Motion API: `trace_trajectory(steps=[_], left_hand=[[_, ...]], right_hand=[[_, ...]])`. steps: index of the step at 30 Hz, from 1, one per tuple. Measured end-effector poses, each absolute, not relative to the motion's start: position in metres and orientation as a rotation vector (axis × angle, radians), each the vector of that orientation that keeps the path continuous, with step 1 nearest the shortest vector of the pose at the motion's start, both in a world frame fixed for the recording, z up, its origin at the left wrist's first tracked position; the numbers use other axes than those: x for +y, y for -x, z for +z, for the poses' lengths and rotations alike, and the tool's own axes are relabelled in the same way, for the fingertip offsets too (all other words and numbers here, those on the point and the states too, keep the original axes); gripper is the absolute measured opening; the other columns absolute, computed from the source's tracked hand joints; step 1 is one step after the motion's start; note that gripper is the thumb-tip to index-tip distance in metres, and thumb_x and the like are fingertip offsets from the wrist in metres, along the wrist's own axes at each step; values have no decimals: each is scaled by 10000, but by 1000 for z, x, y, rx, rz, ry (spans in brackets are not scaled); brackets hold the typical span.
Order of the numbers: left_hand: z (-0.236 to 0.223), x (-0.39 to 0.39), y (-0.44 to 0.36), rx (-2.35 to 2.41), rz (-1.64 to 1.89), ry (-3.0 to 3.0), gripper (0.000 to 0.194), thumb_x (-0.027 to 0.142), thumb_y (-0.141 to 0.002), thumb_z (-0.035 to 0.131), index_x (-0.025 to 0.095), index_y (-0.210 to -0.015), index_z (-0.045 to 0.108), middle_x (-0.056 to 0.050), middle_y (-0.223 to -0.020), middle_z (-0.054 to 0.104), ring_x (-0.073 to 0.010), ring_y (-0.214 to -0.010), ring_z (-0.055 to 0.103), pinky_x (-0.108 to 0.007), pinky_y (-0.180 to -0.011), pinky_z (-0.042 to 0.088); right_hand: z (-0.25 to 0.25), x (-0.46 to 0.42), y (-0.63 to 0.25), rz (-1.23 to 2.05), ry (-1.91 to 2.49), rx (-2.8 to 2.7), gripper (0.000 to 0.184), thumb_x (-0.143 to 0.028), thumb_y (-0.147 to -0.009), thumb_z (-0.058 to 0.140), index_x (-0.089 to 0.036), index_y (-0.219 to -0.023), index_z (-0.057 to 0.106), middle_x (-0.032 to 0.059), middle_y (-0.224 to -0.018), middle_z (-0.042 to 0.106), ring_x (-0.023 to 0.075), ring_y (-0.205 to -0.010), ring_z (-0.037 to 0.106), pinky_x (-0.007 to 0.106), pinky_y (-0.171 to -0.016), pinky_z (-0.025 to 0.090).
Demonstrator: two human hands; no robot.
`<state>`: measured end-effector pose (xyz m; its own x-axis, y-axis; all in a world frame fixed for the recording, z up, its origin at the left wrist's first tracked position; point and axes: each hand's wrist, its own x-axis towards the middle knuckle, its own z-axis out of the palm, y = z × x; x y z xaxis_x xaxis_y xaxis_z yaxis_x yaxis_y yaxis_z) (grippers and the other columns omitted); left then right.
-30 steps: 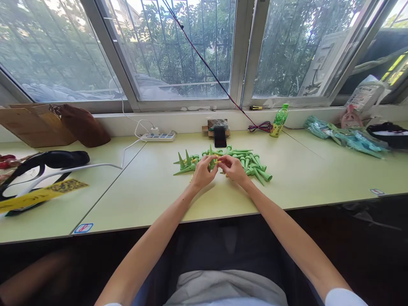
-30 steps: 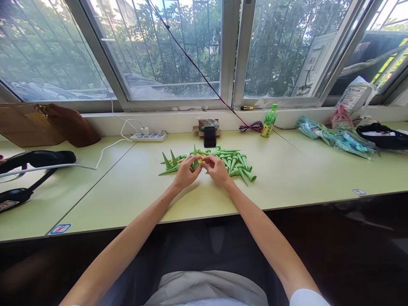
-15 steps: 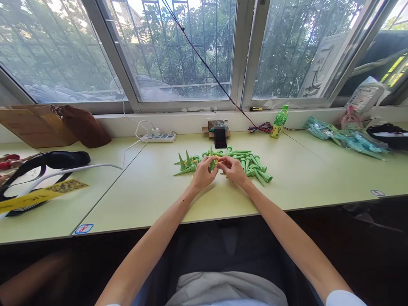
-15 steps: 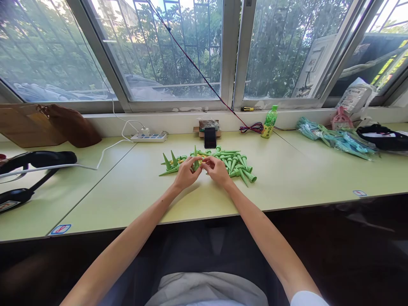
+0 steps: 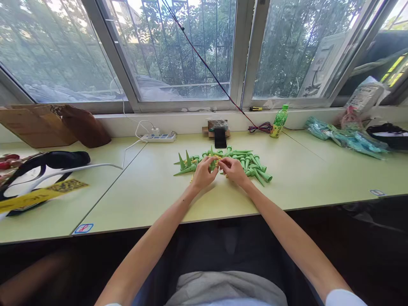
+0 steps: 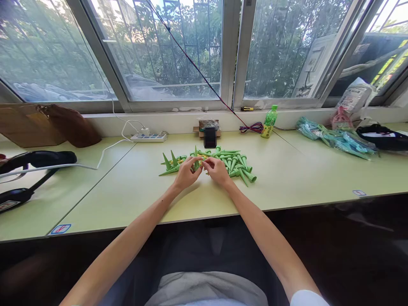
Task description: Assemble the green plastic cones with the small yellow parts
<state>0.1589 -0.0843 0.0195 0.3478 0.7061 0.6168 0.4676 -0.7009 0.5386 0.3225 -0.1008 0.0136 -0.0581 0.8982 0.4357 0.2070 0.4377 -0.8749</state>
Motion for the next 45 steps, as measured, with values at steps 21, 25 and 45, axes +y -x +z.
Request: trace_trajectory(steps=[21,25,45], left_hand=[[20,-84,-158,1052,1273,-2359,256,192,-869,592,196,-1120,648,-34,-1011,640,-48,-503,444,-237,-577,460],[19,-83,-158,1053,1276,-2358,272,186,-867,589,204,-1133,644,-32,-1030,641,-48,-505,445,-240,-582,464],[18,-83,-158,1049,1272,-2364,266,196,-870,590,207,-1131,644,-31,-1007,636,-57,-517,453,-246,-592,461]], right_hand=[[12,-99,-323,778,978,-1541,358,-521,-842,636,-165,-879,635,6,-656,620,115,-502,535,259,-499,474],[12,-100,-323,791,967,-1540,362,-504,-807,678,-172,-943,629,-4,-659,617,118,-513,535,254,-494,470],[15,-102,-322,803,990,-1539,417,-567,-826,644,-167,-943,627,-3,-650,617,116,-511,537,245,-470,474]])
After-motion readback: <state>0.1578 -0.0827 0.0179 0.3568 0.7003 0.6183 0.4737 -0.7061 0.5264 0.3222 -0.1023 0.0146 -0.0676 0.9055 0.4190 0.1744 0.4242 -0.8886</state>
